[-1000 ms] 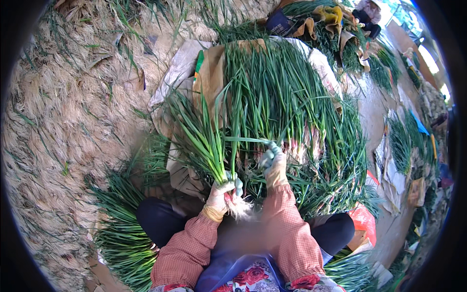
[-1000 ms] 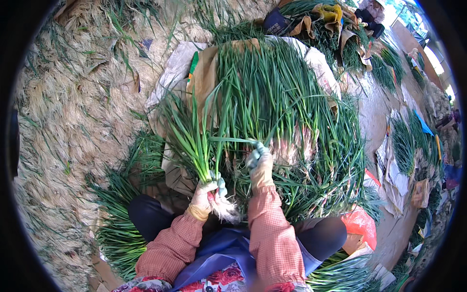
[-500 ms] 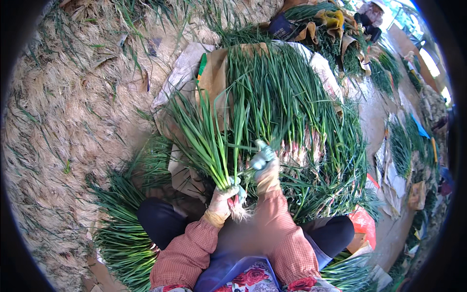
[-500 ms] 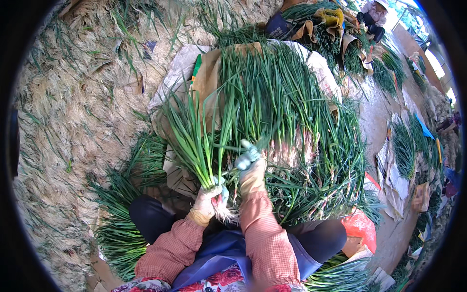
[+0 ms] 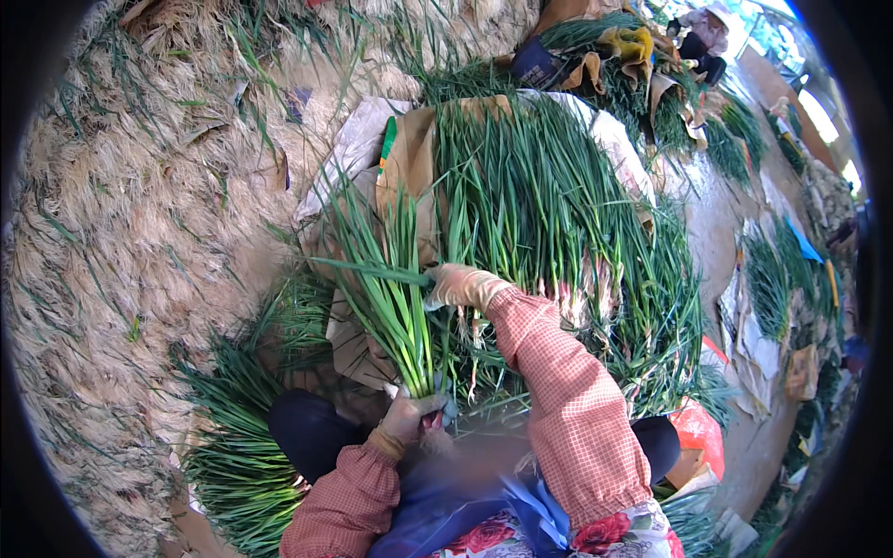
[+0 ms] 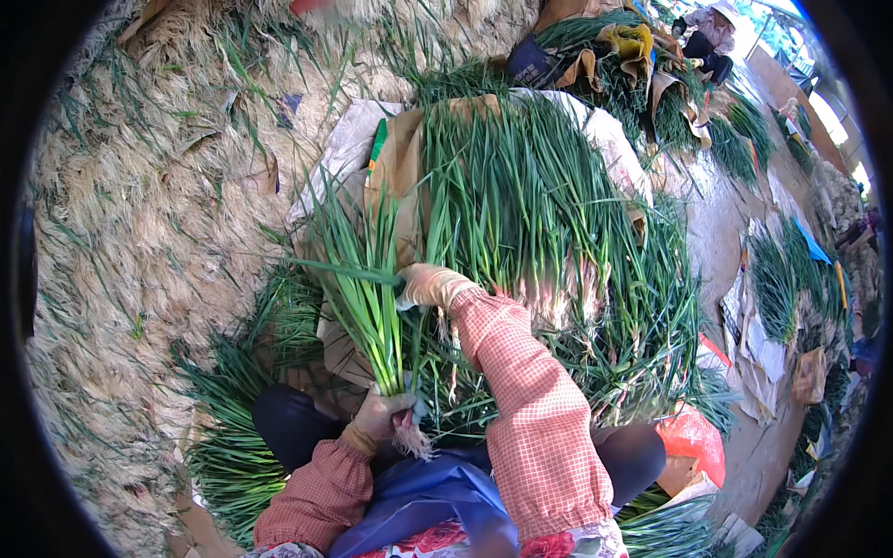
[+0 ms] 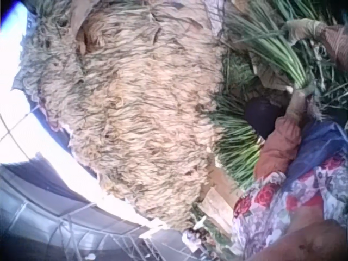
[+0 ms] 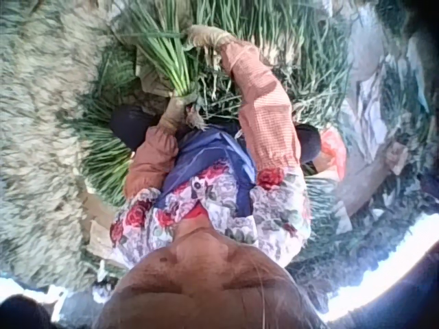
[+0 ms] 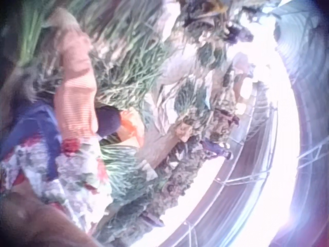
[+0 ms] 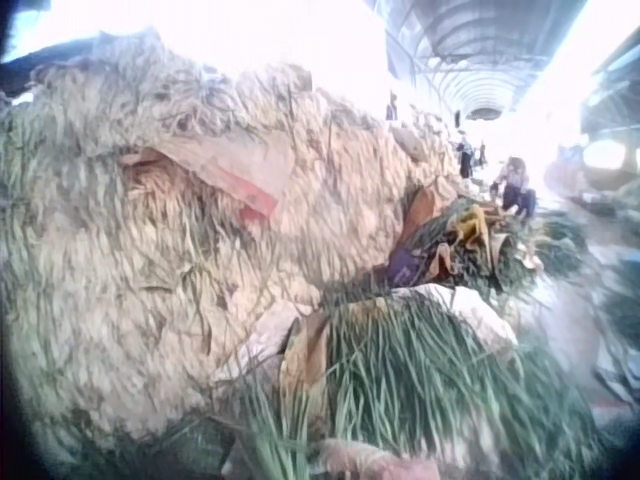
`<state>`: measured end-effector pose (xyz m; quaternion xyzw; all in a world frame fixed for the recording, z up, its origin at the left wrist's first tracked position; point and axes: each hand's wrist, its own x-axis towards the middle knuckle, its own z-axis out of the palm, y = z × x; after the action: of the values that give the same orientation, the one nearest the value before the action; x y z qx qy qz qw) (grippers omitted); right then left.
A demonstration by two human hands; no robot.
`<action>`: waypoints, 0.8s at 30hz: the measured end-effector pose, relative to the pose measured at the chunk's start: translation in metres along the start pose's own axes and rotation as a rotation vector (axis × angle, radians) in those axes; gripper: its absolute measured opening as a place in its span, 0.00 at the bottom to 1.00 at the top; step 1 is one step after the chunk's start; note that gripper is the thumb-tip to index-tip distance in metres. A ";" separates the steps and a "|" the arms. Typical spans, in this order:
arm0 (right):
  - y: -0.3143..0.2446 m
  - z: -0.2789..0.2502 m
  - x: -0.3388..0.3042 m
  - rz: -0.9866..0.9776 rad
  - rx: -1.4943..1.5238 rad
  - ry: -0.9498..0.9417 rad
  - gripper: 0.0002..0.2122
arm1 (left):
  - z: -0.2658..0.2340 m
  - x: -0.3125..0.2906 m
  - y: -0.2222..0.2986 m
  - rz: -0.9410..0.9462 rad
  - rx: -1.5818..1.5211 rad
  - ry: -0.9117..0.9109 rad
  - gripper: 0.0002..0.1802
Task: The person gathers green onions, aligns the roots, and ties them into bundles using a rubber band. The person places the finished bundles into a sack.
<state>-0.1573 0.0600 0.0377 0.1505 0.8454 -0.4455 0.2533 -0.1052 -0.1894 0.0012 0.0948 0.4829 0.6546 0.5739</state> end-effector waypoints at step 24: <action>0.036 0.094 0.001 -0.138 -0.184 0.699 0.04 | 0.017 -0.083 -0.018 0.032 -0.509 0.046 0.09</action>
<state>-0.1131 0.0020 -0.0318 0.2129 0.9257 -0.3051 -0.0691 -0.0553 -0.2527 0.0320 -0.0600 0.3138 0.7661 0.5577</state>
